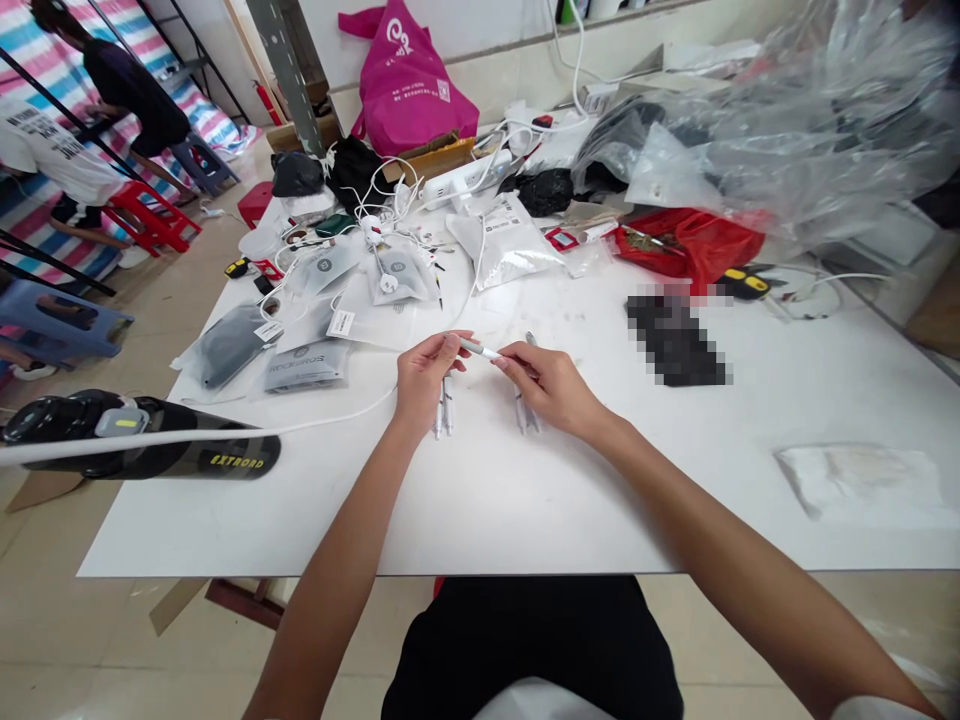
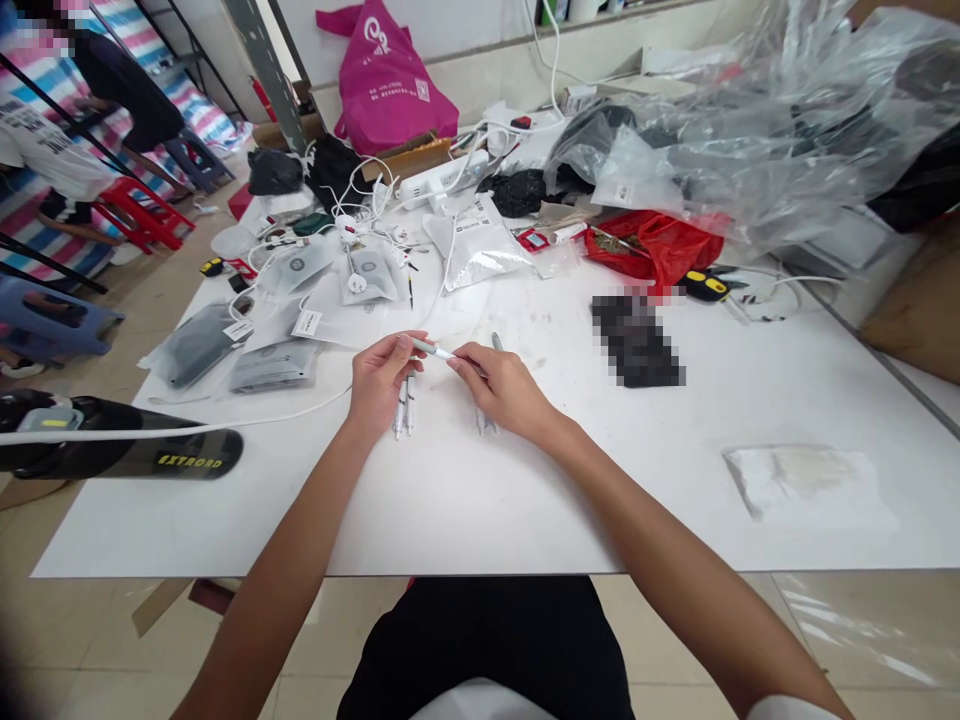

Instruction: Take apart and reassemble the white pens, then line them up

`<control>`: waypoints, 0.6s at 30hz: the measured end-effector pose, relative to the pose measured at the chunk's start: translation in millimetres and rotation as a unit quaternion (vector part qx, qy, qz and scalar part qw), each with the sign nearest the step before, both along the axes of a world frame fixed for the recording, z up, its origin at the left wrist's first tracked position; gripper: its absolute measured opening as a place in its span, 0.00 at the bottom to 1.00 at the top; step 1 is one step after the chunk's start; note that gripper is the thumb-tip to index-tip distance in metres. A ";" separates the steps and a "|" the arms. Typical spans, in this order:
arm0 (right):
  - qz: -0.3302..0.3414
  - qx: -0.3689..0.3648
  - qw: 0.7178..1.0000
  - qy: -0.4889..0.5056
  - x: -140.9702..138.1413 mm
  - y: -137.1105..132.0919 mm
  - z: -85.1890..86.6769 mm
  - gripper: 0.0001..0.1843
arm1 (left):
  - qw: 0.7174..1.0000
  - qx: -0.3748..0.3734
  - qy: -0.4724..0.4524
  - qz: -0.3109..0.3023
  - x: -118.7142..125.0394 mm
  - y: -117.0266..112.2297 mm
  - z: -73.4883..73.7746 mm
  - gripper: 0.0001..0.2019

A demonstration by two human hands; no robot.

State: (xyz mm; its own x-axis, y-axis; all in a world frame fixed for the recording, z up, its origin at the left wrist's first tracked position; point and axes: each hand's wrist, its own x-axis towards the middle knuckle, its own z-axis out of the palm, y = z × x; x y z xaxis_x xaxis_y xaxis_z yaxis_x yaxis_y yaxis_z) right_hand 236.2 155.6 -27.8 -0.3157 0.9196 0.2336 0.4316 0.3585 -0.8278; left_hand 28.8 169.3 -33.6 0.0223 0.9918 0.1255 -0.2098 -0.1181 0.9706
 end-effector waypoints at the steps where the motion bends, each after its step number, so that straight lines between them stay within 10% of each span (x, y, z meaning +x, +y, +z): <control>1: 0.007 -0.027 0.999 0.026 0.3 0.1 0.1 0.23 | 1.000 -0.002 -0.007 -0.006 -0.9 0.0 0.9 0.16; 7: 0.029 -0.168 0.940 0.295 1.3 3.1 7.0 0.21 | 0.998 -0.016 -0.050 -0.041 -0.6 -2.3 4.6 0.16; 14: -0.082 -0.136 0.827 0.539 12.5 19.3 22.2 0.23 | 1.000 -0.013 -0.003 -0.022 4.0 -2.1 0.3 0.19; 18: -0.066 -0.160 0.807 0.565 27.1 29.0 21.8 0.25 | 0.999 -0.012 0.009 0.044 -2.6 5.2 -3.8 0.20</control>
State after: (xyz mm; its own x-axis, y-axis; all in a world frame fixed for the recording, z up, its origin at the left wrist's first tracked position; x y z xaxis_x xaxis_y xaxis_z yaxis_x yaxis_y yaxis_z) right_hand 263.3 184.6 -6.0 0.0386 0.9981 0.0477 -0.6455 0.0614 -0.7613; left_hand 26.2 174.5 -37.3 -0.0622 0.9927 0.1030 -0.1827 -0.1128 0.9767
